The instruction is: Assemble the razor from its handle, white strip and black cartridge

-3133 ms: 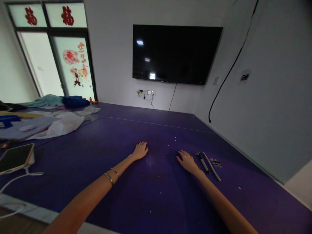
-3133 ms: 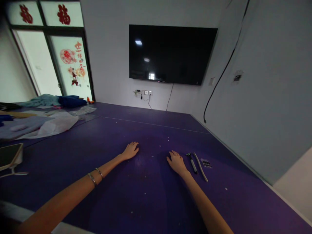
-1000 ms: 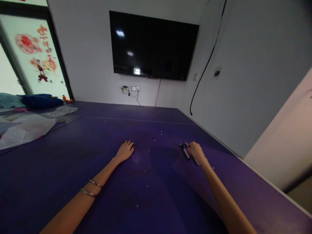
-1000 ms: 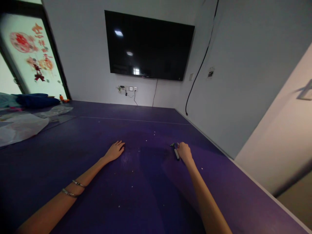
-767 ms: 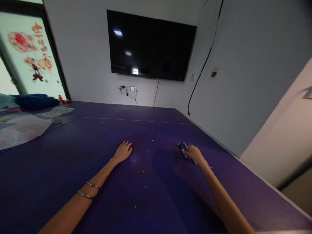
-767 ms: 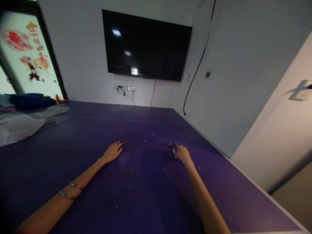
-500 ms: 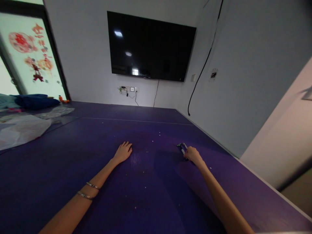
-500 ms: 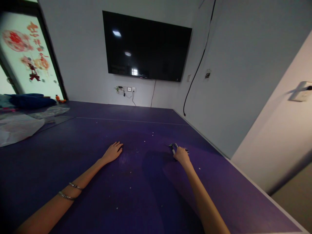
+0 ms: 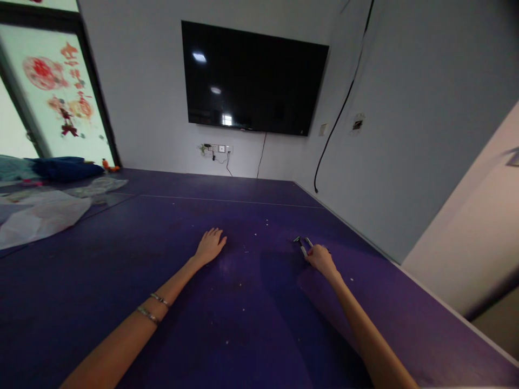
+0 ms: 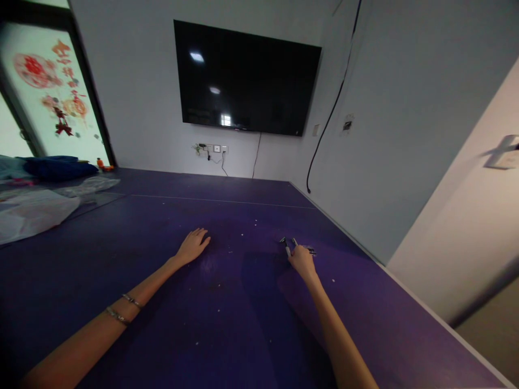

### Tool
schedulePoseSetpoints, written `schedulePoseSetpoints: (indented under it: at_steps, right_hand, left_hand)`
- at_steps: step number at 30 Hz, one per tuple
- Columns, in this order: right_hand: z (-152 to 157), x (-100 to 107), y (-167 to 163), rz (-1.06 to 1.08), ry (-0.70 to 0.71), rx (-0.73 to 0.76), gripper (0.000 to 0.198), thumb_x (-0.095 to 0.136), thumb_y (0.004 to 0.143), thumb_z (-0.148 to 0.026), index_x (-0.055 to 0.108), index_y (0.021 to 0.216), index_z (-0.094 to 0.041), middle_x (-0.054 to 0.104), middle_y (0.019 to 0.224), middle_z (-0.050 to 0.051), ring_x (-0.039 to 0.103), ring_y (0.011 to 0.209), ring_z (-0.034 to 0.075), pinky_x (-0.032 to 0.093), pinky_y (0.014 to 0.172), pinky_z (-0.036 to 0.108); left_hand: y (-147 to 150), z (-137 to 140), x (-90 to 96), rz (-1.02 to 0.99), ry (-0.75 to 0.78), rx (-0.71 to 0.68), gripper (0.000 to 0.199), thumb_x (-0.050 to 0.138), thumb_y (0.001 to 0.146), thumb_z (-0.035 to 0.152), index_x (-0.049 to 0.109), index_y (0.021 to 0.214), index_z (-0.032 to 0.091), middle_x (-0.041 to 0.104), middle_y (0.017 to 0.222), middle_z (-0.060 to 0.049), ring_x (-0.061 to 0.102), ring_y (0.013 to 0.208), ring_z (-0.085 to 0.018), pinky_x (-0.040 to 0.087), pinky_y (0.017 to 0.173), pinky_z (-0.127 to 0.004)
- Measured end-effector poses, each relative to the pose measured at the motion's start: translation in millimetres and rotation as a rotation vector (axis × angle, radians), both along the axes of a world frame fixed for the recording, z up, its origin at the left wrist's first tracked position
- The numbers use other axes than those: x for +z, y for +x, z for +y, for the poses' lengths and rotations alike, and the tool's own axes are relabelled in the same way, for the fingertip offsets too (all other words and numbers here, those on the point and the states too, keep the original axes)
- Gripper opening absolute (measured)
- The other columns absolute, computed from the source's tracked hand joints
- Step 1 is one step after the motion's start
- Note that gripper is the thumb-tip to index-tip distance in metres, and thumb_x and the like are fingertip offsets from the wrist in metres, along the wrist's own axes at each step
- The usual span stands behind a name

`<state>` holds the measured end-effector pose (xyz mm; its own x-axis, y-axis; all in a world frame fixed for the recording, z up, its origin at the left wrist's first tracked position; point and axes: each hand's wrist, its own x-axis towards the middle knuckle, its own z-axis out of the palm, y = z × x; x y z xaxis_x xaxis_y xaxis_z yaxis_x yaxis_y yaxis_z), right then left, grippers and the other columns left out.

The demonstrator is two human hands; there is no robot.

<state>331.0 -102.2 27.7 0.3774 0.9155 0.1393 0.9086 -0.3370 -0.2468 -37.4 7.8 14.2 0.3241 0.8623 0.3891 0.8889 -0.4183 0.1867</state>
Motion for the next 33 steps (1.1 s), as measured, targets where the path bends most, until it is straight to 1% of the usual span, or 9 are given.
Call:
schedulePoseSetpoints:
  at_steps: [3, 7, 11, 13, 15, 18, 22, 27, 33]
  right_hand:
    - [0.2, 7.9, -13.2, 0.007, 0.037, 0.043, 0.017, 0.054, 0.07, -0.02, 0.069, 0.076, -0.015, 0.069, 0.076, 0.011, 0.065, 0.075, 0.022, 0.04, 0.059, 0.023]
    - [0.6, 23.4, -45.7, -0.041, 0.098, 0.106, 0.02, 0.052, 0.072, -0.02, 0.07, 0.079, -0.015, 0.07, 0.081, 0.012, 0.065, 0.079, 0.022, 0.04, 0.063, 0.023]
    - [-4.6, 34.6, -85.3, -0.047, 0.123, 0.178, 0.022, 0.05, 0.075, -0.02, 0.069, 0.085, -0.016, 0.07, 0.084, 0.012, 0.065, 0.081, 0.022, 0.04, 0.065, 0.023]
    - [-9.2, 37.7, -102.9, -0.047, 0.113, 0.21, 0.02, 0.049, 0.077, -0.019, 0.068, 0.084, -0.016, 0.069, 0.085, 0.012, 0.064, 0.081, 0.022, 0.041, 0.065, 0.023]
    - [-13.8, 39.4, -117.1, -0.055, 0.117, 0.244, 0.019, 0.049, 0.078, -0.018, 0.067, 0.085, -0.015, 0.068, 0.087, 0.013, 0.064, 0.082, 0.022, 0.041, 0.067, 0.023]
    - [-18.8, 40.4, -131.9, -0.07, 0.127, 0.274, 0.021, 0.048, 0.08, -0.016, 0.066, 0.09, -0.013, 0.067, 0.09, 0.014, 0.064, 0.084, 0.021, 0.042, 0.07, 0.025]
    - [-20.7, 39.4, -143.8, -0.068, 0.108, 0.261, 0.023, 0.045, 0.084, -0.016, 0.065, 0.096, -0.013, 0.066, 0.092, 0.014, 0.064, 0.084, 0.02, 0.043, 0.072, 0.024]
    - [-19.6, 37.8, -151.1, -0.063, 0.079, 0.283, 0.023, 0.045, 0.084, -0.019, 0.066, 0.092, -0.013, 0.066, 0.093, 0.014, 0.064, 0.085, 0.02, 0.043, 0.073, 0.025]
    - [-24.9, 41.9, -129.1, 0.002, 0.127, 0.319, 0.03, 0.049, 0.083, -0.034, 0.068, 0.094, -0.013, 0.068, 0.091, 0.013, 0.063, 0.088, 0.022, 0.043, 0.075, 0.026]
  left_hand:
    - [24.4, -12.8, 26.4, -0.123, 0.052, -0.064, 0.04, 0.035, 0.088, 0.037, 0.059, 0.109, 0.013, 0.061, 0.113, -0.011, 0.051, 0.11, -0.022, 0.037, 0.095, -0.032]
    - [70.1, -35.3, 44.9, -0.283, -0.092, -0.053, 0.036, 0.041, 0.084, 0.042, 0.067, 0.088, 0.017, 0.067, 0.092, -0.009, 0.06, 0.089, -0.022, 0.045, 0.077, -0.031]
    - [115.1, -48.1, 36.4, -0.458, -0.292, -0.206, 0.037, 0.05, 0.079, 0.045, 0.068, 0.073, 0.014, 0.067, 0.071, -0.009, 0.062, 0.068, -0.019, 0.046, 0.064, -0.028]
    - [131.5, -50.0, 29.1, -0.593, -0.44, -0.22, 0.043, 0.048, 0.078, 0.05, 0.065, 0.065, 0.012, 0.064, 0.061, -0.008, 0.06, 0.057, -0.017, 0.046, 0.052, -0.026]
    - [141.3, -50.5, 23.6, -0.764, -0.576, -0.211, 0.042, 0.05, 0.077, 0.049, 0.062, 0.064, 0.011, 0.063, 0.06, -0.006, 0.058, 0.048, -0.014, 0.044, 0.044, -0.024]
    - [143.6, -50.8, 20.4, -0.878, -0.623, -0.247, 0.041, 0.052, 0.075, 0.049, 0.059, 0.06, 0.011, 0.061, 0.056, -0.005, 0.055, 0.042, -0.012, 0.043, 0.039, -0.022]
    - [135.6, -50.8, 22.7, -0.758, -0.578, -0.231, 0.043, 0.049, 0.076, 0.048, 0.058, 0.055, 0.011, 0.055, 0.046, -0.001, 0.053, 0.039, -0.012, 0.04, 0.037, -0.02]
    - [128.1, -49.4, 31.4, -0.399, -0.495, -0.152, 0.041, 0.041, 0.081, 0.037, 0.062, 0.059, 0.01, 0.055, 0.047, -0.001, 0.056, 0.043, -0.012, 0.041, 0.042, -0.019]
    - [113.3, -30.6, 42.5, -0.214, -0.484, -0.1, 0.029, 0.048, 0.078, 0.028, 0.066, 0.064, 0.01, 0.061, 0.054, -0.007, 0.063, 0.057, -0.016, 0.045, 0.054, -0.021]
